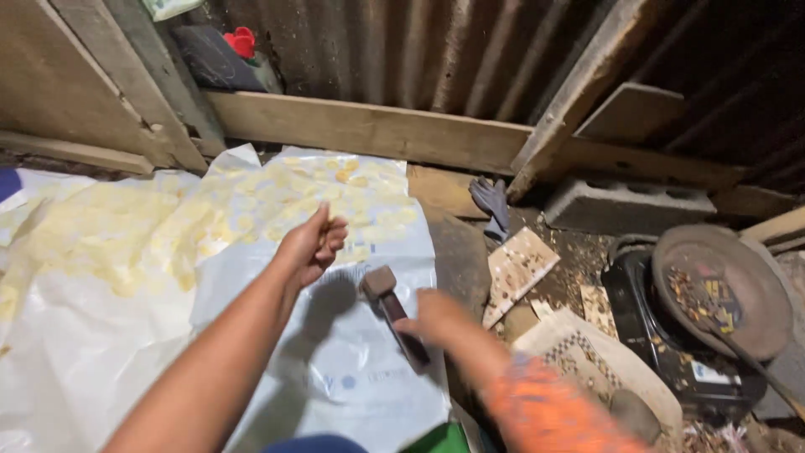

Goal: Cracking open nuts or seeds using a stone and a hammer on a flat surface and sorting the kernels.

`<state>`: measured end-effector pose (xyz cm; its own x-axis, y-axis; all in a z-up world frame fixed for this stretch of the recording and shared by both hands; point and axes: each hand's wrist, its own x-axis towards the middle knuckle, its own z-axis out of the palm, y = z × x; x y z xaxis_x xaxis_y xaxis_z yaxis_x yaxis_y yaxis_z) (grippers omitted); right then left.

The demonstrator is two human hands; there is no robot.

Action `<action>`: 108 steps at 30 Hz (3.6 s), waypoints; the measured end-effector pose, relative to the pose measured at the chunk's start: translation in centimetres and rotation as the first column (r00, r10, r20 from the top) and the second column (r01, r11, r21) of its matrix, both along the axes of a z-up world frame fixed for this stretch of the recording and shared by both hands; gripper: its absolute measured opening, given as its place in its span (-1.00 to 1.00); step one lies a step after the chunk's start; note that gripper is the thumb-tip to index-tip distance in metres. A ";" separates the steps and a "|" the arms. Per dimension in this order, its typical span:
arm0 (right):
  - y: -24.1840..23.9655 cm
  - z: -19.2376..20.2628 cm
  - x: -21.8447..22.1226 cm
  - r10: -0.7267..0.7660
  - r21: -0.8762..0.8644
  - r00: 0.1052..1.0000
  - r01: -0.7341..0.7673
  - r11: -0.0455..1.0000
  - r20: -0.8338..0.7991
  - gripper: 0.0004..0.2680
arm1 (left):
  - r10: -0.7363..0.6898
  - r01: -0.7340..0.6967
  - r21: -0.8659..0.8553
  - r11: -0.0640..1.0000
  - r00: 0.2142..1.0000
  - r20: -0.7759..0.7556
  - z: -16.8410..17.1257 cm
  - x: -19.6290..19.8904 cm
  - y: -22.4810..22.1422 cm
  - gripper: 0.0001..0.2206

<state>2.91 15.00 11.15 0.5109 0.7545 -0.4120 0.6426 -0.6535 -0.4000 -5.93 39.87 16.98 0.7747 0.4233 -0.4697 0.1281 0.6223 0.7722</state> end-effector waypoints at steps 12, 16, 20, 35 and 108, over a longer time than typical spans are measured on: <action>-2.8 -3.1 -1.2 -0.499 0.106 0.858 0.512 0.853 -0.125 -0.75 | 0.165 -0.029 0.691 0.722 0.977 -0.132 -14.8 4.6 -2.1 -0.82; -2.8 -2.8 4.2 -0.641 0.086 0.767 0.641 0.763 -0.031 -0.68 | -0.024 0.057 0.855 0.516 0.998 -0.052 -15.7 11.8 -3.9 -0.83; 1.2 7.2 6.3 -0.668 0.378 0.718 0.684 0.623 -0.198 -0.74 | -0.079 0.165 0.887 0.430 0.986 -0.145 -17.2 15.4 -4.6 -0.90; 5.4 -2.1 12.0 -0.537 0.111 0.843 0.537 0.837 -0.024 -0.50 | -0.045 0.057 0.970 -0.237 0.997 -0.069 -15.9 6.8 -0.9 -0.87; 7.6 -1.4 9.0 -0.471 0.084 0.882 0.469 0.879 0.011 -0.55 | 0.381 0.336 0.933 -0.127 0.885 -0.267 -14.1 -4.1 4.2 -0.47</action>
